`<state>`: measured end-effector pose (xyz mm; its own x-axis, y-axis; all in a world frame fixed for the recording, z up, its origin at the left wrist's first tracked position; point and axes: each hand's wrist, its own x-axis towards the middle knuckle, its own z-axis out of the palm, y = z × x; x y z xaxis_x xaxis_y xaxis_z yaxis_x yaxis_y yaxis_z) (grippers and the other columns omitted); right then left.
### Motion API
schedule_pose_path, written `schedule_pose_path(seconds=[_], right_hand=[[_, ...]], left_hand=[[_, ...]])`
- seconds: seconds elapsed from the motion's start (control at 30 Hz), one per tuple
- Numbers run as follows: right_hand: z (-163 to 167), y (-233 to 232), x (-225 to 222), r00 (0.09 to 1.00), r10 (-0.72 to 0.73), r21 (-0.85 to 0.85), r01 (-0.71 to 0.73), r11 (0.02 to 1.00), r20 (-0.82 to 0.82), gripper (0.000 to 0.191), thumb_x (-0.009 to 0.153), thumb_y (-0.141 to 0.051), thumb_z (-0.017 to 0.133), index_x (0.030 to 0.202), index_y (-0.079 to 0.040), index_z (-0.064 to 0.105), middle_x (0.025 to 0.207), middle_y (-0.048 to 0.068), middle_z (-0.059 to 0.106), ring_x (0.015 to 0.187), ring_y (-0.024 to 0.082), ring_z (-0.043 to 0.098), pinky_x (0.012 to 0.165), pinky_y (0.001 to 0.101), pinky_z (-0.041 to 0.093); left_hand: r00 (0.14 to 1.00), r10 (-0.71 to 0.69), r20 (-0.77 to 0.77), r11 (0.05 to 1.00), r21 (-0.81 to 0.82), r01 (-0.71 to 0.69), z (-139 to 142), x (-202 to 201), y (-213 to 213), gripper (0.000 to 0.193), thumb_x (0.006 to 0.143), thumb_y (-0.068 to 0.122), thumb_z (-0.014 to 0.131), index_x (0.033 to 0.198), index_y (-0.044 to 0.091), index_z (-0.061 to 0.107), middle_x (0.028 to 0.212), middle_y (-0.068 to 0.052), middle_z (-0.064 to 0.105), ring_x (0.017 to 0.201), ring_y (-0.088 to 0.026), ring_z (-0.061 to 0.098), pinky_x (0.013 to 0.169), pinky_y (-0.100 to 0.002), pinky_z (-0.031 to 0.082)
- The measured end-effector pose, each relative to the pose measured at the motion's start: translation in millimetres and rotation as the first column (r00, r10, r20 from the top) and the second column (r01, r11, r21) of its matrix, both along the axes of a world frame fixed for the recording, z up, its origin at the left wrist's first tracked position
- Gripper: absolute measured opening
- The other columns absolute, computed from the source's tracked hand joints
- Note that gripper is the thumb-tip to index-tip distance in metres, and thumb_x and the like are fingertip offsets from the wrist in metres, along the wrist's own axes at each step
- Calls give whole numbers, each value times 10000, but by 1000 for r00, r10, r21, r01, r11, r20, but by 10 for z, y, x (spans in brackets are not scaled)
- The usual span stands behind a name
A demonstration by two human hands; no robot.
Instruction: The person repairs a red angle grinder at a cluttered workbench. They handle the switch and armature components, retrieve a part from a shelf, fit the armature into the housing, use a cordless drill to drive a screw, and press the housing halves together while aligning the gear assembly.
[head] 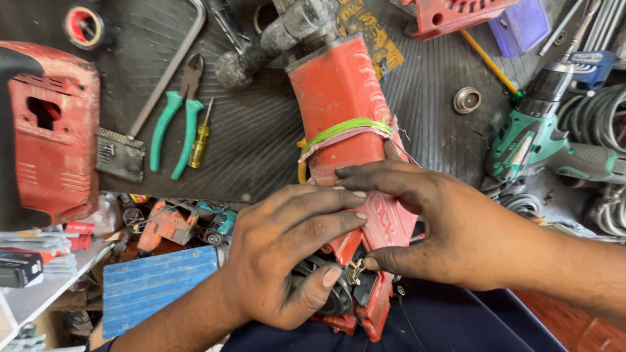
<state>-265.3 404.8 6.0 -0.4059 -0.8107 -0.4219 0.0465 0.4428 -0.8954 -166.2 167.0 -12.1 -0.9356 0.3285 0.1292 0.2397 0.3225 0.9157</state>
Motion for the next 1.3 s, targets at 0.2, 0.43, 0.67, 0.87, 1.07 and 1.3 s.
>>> schedule_pose_path(seconds=[0.2,0.43,0.67,0.87,1.07,1.3], right_hand=[[156,142,7,993,-63,74,70,995,-100,893,730,-239,840,1512,-19,471,1492,160,568,1380,303,558,1085,407,441],[602,300,526,637,-225,-14,319,948,-738,256,776,-200,836,992,-159,705,1267,69,577,1339,346,557,1187,457,447],[538,210,834,719,-281,50,402,914,-635,214,712,-164,832,921,-142,794,1411,155,563,1449,383,427,1174,481,362],[578,207,773,804,-310,21,371,928,-507,180,739,-167,841,908,-116,804,1483,165,551,1486,378,417,1180,487,349],[437,267,686,835,-284,-96,271,958,-472,175,769,-151,829,925,-86,786,1540,195,475,1528,384,368,1226,487,311],[365,230,692,856,-255,-146,211,967,-451,156,774,-68,779,929,-46,781,1553,192,499,1578,358,333,1269,500,236]], left_hand=[[999,-18,31,1000,-2,19,93,-30,71,398,1002,305,583,1299,50,657,1325,-139,682,1203,-333,701,1064,-414,565],[1000,26,13,1000,5,-26,185,-63,180,363,973,242,606,1285,63,652,1345,-119,702,1213,-304,701,1065,-407,555],[997,69,-42,998,-10,-69,287,-13,238,335,984,207,588,1282,67,648,1333,-118,702,1247,-326,690,1100,-432,536],[990,121,-70,993,2,-121,386,34,304,327,965,181,587,1266,76,660,1302,-109,714,1216,-323,697,1076,-421,537],[981,180,-78,984,18,-179,383,104,322,302,968,177,596,1247,83,667,1273,-99,720,1203,-313,705,1062,-407,548],[864,492,105,857,115,-502,53,165,-30,273,1089,302,559,1214,90,679,1158,-108,733,1094,-317,735,976,-420,568]])
